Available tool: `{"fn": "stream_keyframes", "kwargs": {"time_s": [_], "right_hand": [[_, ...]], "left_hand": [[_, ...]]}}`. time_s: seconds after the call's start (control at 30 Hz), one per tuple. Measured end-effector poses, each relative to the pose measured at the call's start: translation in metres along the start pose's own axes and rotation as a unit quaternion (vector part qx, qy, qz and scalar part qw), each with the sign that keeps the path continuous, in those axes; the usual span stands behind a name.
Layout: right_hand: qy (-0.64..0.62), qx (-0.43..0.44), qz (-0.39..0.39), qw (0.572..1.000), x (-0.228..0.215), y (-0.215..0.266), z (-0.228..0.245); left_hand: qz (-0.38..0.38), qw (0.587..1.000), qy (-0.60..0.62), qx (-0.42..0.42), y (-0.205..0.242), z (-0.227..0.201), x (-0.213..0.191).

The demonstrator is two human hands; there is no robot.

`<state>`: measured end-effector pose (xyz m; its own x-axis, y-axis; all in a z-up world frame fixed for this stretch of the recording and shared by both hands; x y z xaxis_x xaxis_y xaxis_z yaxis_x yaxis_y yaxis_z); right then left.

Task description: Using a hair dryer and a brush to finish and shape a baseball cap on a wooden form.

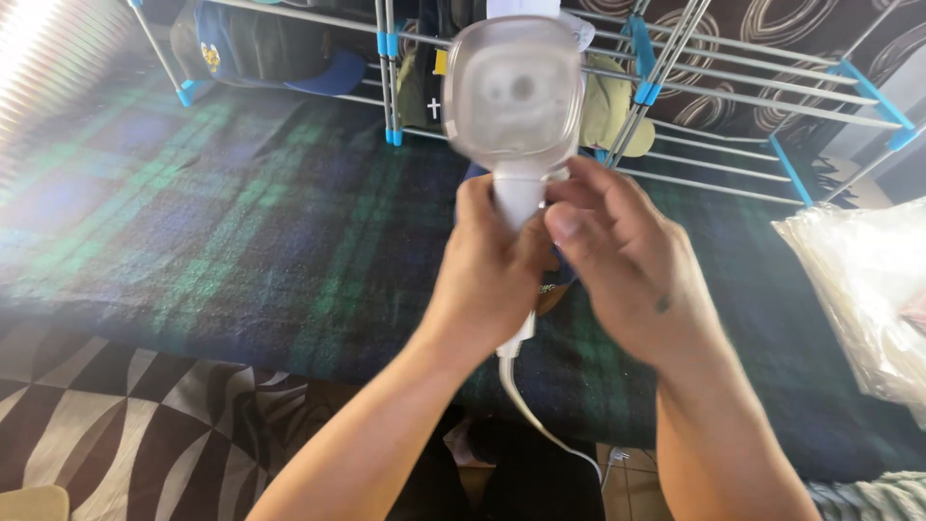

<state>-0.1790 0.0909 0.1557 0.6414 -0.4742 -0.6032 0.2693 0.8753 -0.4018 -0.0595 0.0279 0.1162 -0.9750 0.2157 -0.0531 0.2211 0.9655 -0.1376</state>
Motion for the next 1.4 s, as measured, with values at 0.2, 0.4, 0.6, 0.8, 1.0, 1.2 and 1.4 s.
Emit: {"fn": "stream_keyframes", "kwargs": {"time_s": [0.2,0.4,0.6,0.8,1.0,1.2,1.4], "right_hand": [[-0.060,-0.001,0.013,0.998,-0.018,-0.038,-0.022],[-0.004,0.110,0.084,0.990,-0.036,-0.058,0.006],[0.180,0.140,0.156,0.961,-0.042,-0.066,0.045],[0.346,0.165,0.189,0.904,-0.042,-0.086,0.060],[0.387,0.168,0.205,0.883,-0.043,-0.084,0.056],[0.356,0.198,0.190,0.893,-0.051,-0.069,0.045],[0.335,0.209,0.178,0.901,-0.057,-0.053,0.034]], "left_hand": [[0.053,0.984,0.110,0.126,-0.012,0.004,0.053],[0.137,0.970,0.187,0.073,-0.012,-0.015,0.070],[0.241,0.964,0.114,0.001,-0.031,0.000,0.057],[-0.099,0.988,0.121,-0.002,-0.018,0.063,-0.004],[-0.170,0.984,0.032,0.039,-0.026,0.170,0.003],[-0.127,0.991,0.029,0.040,-0.025,0.174,0.016],[-0.091,0.990,0.014,0.102,-0.027,0.184,0.018]]}}
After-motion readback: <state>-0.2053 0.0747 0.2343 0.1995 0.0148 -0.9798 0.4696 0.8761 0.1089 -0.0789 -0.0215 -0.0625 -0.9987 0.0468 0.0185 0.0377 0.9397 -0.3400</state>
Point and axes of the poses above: each hand's wrist, its own y-axis away from the middle knuckle, its own x-axis out of the palm, z = x × y, the point moved 2 cm from there along -y, towards the middle knuckle, and after that the axes turned 5 degrees about -z, right-handed, at the moved point
